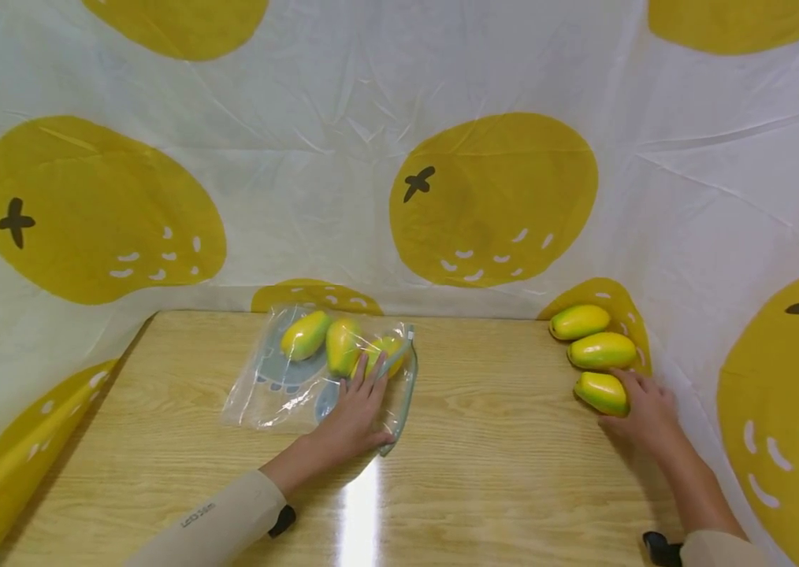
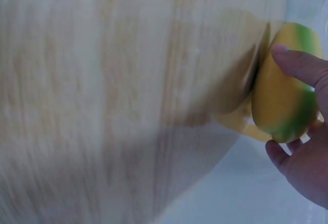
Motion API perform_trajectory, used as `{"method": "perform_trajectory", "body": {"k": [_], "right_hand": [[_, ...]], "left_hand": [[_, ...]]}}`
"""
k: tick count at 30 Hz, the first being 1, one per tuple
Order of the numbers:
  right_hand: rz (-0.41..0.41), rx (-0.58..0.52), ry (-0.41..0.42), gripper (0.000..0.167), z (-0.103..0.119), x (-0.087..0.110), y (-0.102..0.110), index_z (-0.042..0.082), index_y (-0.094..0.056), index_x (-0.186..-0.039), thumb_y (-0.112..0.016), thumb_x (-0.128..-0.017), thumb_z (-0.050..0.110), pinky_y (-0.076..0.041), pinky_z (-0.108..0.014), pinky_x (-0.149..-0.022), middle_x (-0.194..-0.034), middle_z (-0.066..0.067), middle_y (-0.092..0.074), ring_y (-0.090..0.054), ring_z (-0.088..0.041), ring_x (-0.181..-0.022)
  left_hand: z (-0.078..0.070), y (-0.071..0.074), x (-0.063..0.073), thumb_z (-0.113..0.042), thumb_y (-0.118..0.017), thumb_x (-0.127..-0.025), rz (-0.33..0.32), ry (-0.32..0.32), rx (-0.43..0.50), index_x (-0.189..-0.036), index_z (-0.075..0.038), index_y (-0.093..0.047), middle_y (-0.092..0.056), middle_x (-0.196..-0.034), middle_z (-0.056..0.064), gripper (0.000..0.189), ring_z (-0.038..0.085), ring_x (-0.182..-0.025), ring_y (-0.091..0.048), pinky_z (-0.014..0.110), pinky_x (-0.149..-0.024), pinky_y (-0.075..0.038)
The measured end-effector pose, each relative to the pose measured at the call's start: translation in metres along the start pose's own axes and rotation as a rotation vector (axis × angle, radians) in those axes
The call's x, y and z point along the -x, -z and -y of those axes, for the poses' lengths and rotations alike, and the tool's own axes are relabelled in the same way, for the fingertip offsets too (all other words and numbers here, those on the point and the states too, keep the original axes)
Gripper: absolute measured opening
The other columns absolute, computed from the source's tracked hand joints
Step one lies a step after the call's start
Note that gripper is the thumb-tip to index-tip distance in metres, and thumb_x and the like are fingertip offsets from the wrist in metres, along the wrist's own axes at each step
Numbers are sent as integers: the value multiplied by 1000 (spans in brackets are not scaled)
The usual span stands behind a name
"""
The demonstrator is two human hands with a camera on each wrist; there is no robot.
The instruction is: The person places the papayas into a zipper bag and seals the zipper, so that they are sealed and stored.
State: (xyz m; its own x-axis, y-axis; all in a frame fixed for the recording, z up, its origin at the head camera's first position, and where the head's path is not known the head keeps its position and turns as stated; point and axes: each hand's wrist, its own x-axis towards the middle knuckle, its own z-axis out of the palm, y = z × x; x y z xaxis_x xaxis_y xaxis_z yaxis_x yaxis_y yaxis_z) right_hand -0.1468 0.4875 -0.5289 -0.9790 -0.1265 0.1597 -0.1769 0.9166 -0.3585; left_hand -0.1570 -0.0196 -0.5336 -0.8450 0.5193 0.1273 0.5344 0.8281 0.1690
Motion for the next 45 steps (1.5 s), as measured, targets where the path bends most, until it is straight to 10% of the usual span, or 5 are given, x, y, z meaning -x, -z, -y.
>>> {"method": "perform_trajectory", "body": {"k": [16,27,45], "right_hand": [[31,-122,-12,87,22,1,-9,-11,-30,-145,-77,-73,-7,-28,-75,-85,-132,-48,-31,-30,-68,-116],[-123,-132,222,84,57,-8,-20,-18,-43,-134,-83,-61,-14,-32,-66,-89,-121,-40,-49,-44,-57,-111],[83,-224,241,76,131,-44,-26,-5,-39,-150,-81,-89,12,-41,-68,-100,-141,-34,-44,-46,-50,-127]], "left_hand": [[-1,1,0,-57,-86,-76,1,6,-11,-160,-2,-31,3,-175,12,115,46,-159,-4,75,-107,-38],[0,1,0,-57,-87,-76,-14,-7,-15,-160,-2,-32,1,-175,13,114,47,-158,-6,75,-106,-39],[1,-1,0,-58,-86,-76,-5,0,4,-161,-3,-30,4,-175,12,115,46,-159,-3,75,-107,-38]]}}
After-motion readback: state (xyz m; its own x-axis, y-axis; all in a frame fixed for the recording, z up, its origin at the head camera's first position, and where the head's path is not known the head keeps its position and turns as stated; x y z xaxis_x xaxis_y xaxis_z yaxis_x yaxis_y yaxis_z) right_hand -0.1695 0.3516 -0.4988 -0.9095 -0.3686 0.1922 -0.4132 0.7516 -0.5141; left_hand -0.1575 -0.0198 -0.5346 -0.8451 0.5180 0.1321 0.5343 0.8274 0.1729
